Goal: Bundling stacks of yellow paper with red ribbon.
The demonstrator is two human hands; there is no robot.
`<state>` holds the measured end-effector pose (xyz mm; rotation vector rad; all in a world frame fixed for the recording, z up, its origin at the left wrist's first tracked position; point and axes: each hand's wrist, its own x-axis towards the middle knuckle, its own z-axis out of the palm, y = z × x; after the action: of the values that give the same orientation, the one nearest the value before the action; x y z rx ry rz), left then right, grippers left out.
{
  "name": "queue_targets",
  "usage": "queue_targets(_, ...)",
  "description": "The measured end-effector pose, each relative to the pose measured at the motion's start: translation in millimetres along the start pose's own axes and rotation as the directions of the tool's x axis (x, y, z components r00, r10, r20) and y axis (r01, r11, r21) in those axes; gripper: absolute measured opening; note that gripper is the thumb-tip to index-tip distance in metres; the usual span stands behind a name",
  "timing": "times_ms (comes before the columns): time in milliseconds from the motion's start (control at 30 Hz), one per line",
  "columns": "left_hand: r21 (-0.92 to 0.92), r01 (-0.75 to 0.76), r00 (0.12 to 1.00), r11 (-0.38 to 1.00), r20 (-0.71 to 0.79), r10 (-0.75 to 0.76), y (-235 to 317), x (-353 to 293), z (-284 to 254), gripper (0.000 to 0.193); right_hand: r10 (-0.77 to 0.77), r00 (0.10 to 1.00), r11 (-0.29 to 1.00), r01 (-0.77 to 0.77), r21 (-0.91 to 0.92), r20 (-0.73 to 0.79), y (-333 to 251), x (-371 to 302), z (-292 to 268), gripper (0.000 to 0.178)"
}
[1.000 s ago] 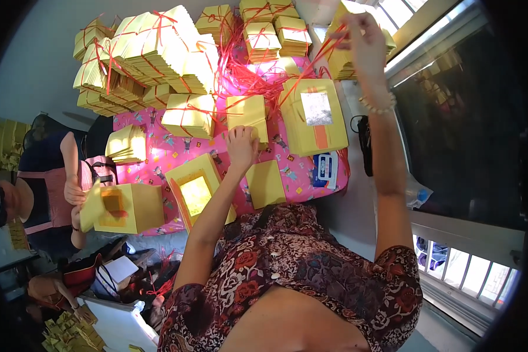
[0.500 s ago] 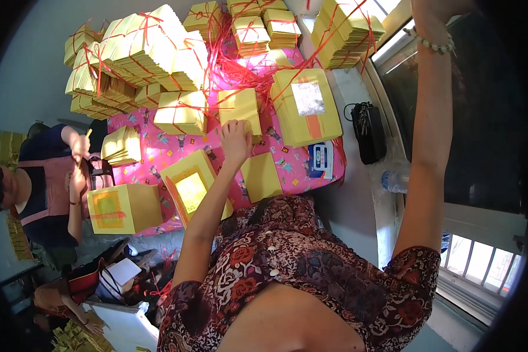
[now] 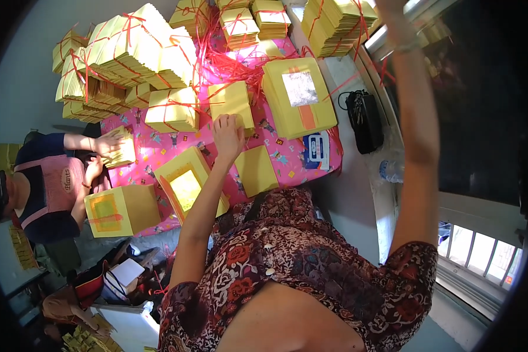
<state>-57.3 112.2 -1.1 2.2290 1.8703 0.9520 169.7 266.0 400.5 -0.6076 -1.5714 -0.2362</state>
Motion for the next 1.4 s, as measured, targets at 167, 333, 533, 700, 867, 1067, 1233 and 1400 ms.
queue_targets(167, -0.076, -0.007, 0.999, 0.997, -0.053, 0.003, -12.0, -21.6, -11.7, 0.041, 0.275, 0.709, 0.959, -0.249, -0.134, 0.649, 15.0, -190.3, 53.2, 0.019)
queue_targets(333, -0.092, 0.018, 0.994, 0.996, -0.102, -0.027, 3.5, -35.3, -30.3, 0.041, 0.514, 0.506, 0.853, -0.389, -0.348, 0.693, 51.1, -322.6, 51.0, 0.026)
queue_targets(533, -0.311, 0.308, 0.947, 0.899, 0.006, -0.322, 2.2, -81.4, -27.6, 0.038, 0.353, 0.716, 0.927, -0.181, -0.329, 0.602, 13.5, -314.9, 34.8, 0.032)
queue_targets(700, -0.573, 0.585, 0.788, 0.574, 0.231, -0.571, -8.9, -113.1, -3.2, 0.039, 0.609, 0.293, 0.687, -0.660, -0.305, 0.737, -62.7, -320.8, 12.8, 0.027)
queue_targets(867, -0.671, 0.639, 0.702, 0.377, 0.307, -0.643, -23.0, -107.9, 10.5, 0.038, 0.404, 0.437, 0.877, -0.433, -0.207, 0.804, -92.5, -390.3, 20.7, 0.030)
queue_targets(1067, -0.792, 0.595, 0.480, -0.136, 0.486, -0.730, -40.3, -85.8, 7.8, 0.049, 0.333, 0.423, 0.939, -0.225, -0.258, 0.843, -94.0, -403.4, 57.9, 0.049)
queue_targets(1233, -0.766, 0.572, 0.455, -0.294, 0.595, -0.663, -52.5, -73.4, 9.0, 0.059, 0.253, 0.453, 0.967, -0.080, -0.243, 0.855, -90.4, -407.7, 81.3, 0.061)
queue_targets(1400, -0.739, 0.623, 0.493, -0.254, 0.624, -0.606, -50.8, -64.5, 1.0, 0.052, 0.286, 0.389, 0.956, -0.050, -0.290, 0.876, -89.9, -409.1, 87.7, 0.072)
